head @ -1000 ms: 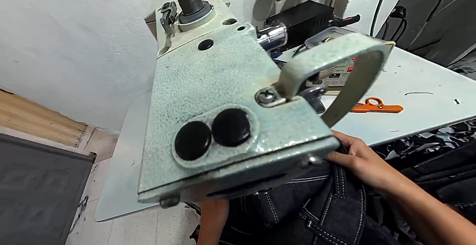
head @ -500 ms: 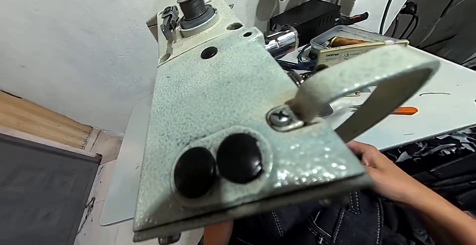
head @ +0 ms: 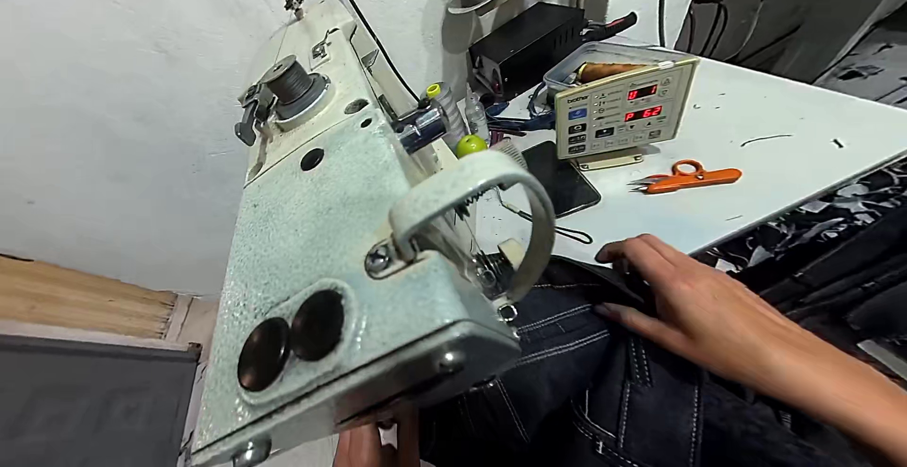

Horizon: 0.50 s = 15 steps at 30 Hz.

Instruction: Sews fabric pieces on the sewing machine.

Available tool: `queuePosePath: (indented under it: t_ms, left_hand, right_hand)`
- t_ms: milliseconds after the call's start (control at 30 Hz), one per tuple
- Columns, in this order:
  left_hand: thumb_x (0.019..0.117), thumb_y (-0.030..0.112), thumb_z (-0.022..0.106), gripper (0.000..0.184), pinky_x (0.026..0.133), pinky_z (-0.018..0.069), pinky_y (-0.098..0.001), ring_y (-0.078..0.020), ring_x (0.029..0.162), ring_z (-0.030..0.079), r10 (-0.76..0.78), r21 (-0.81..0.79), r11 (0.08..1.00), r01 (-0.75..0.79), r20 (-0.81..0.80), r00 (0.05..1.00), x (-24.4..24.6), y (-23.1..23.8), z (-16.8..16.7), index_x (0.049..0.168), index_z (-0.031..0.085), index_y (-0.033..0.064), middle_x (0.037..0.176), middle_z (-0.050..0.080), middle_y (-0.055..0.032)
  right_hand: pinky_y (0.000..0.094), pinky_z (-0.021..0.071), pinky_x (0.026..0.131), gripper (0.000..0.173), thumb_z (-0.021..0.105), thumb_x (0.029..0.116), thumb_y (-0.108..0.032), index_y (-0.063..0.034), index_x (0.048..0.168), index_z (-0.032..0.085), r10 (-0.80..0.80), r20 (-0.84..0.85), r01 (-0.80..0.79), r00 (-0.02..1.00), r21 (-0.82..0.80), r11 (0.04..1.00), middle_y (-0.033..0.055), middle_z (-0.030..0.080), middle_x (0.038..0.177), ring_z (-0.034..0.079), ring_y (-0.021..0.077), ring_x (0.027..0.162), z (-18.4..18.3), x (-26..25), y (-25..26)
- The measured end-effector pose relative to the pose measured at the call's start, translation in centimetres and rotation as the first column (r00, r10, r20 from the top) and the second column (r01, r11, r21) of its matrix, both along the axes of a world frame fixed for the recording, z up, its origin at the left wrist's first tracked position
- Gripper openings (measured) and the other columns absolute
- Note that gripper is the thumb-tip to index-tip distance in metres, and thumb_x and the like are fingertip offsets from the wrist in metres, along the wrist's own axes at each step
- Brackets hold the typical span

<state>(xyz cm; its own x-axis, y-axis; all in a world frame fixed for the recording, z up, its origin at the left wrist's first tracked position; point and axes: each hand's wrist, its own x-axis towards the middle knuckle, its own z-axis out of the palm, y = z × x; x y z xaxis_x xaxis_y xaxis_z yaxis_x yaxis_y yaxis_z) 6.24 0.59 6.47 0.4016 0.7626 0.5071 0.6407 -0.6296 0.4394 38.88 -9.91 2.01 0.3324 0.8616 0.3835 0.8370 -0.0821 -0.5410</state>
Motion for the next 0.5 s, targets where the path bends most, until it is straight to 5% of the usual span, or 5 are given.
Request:
queuePosePath:
  t_ms: [133,267,367,433,500]
  left_hand:
    - [0.0970,0.017,0.066,0.025,0.062,0.0547,-0.0265,-0.0138,0.064,0.063,-0.113,-0.165,0.982,0.090,-0.139,0.984,0.4,-2.2,2.0,0.088,0.069,-0.0057,0.075,0.066,-0.0125]
    - [0.0985,0.038,0.063,0.045,0.071,0.0577,-0.0526,-0.0379,0.081,0.070,-0.108,-0.319,0.947,-0.039,-0.429,0.897,2.7,-3.7,2.6,0.093,0.071,-0.0059,0.088,0.068,-0.0218]
    - [0.0938,0.061,0.059,0.070,0.070,0.0581,-0.0578,-0.0424,0.085,0.072,-0.062,-0.268,0.959,-0.093,-0.518,0.853,4.6,-3.4,1.3,0.093,0.072,-0.0079,0.091,0.070,-0.0246]
    - [0.0940,0.064,0.053,0.074,0.061,0.0583,-0.0535,-0.0364,0.072,0.073,-0.012,-0.142,0.988,-0.058,-0.449,0.893,5.2,-2.8,-0.8,0.083,0.073,-0.0060,0.078,0.071,-0.0199]
    - [0.0971,0.056,0.053,0.065,0.056,0.0542,-0.0500,-0.0300,0.061,0.068,-0.030,-0.203,0.979,-0.035,-0.308,0.951,5.0,-2.2,-1.7,0.074,0.070,-0.0021,0.067,0.066,-0.0141]
  right_hand:
    - [0.0520,0.0512,0.049,0.072,0.073,0.0702,-0.043,0.0002,0.127,0.060,-0.112,0.066,0.111,0.992,0.017,0.994,0.0156,0.063,0.093,0.064,0.0338,0.063,-0.5,-1.6,-2.5]
    - [0.0494,0.0581,0.077,0.066,0.079,0.0704,-0.036,-0.0057,0.126,0.062,-0.117,-0.395,0.112,0.911,-0.036,0.993,0.0125,0.068,0.112,0.069,0.0267,0.093,-4.0,-2.4,-3.7]
    - [0.0312,0.0595,0.080,0.047,0.074,0.0813,-0.005,-0.0056,0.127,0.064,-0.122,-0.879,0.154,0.462,-0.056,0.987,0.0043,0.070,0.108,0.069,0.0129,0.092,-5.6,-3.8,-2.7]
    - [0.0299,0.0608,0.072,0.032,0.062,0.0933,0.005,-0.0036,0.124,0.062,-0.132,-0.985,0.194,0.113,-0.108,0.975,0.0070,0.072,0.097,0.071,0.0135,0.082,-4.8,-4.3,-1.4]
    - [0.0307,0.0585,0.067,0.024,0.055,0.1019,-0.004,-0.0069,0.125,0.059,-0.158,-0.986,0.098,0.048,-0.153,0.983,0.0061,0.070,0.094,0.069,0.0130,0.076,-3.7,-2.6,-0.3]
